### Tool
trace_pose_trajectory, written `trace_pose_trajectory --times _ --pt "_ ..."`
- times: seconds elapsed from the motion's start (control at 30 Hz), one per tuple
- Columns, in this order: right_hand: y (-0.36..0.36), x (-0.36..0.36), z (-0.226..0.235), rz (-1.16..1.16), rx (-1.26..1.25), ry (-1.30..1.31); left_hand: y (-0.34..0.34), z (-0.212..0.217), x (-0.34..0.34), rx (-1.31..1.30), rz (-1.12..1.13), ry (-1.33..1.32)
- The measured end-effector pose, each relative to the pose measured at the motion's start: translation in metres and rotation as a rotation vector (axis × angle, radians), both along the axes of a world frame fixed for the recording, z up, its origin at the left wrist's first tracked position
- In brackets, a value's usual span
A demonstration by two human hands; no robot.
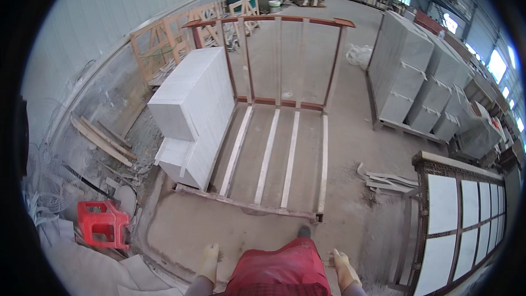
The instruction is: The person repeatedly picks up white square tiles from a stack and places them one by one onto a moving conveyor belt. The tiles are arranged in a grid pattern on the belt as it advances.
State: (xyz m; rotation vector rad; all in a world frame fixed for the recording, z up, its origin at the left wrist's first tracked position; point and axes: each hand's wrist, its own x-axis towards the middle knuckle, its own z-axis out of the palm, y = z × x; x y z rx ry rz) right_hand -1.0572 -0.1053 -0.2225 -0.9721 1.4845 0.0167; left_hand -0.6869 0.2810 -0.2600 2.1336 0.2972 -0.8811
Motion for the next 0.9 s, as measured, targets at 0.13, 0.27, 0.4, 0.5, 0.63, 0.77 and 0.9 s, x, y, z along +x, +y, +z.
trace_pose_trajectory --times 0.13,0.27,0.4,0.5,0.63,0.77,0.9 --pt "-0.037 0.110 -0.001 0.304 0.034 -0.030 0.084 -0.114 -0.032 0.019 0.098 -0.024" --pt "-0.047 0.194 0.010 0.470 0.026 -0.057 0.055 -0.069 -0.027 -0.259 0.656 0.424" --pt "-0.053 0.263 -0.017 0.537 0.022 0.046 0.043 0.049 -0.012 0.033 -0.231 -0.192" --pt "-0.038 0.339 -0.003 0.558 0.066 0.072 0.042 0.057 0.039 0.031 -0.143 -0.263" --pt "-0.020 0.424 0.007 0.683 0.081 -0.017 0.056 -0.022 0.120 -0.210 0.393 -0.009" --pt "-0.012 0.482 0.005 0.711 0.089 -0.005 0.048 -0.064 0.200 -0.502 0.766 0.101" --pt "-0.011 0.539 -0.010 0.685 0.072 -0.050 0.074 -0.098 0.277 -1.685 0.937 0.404"
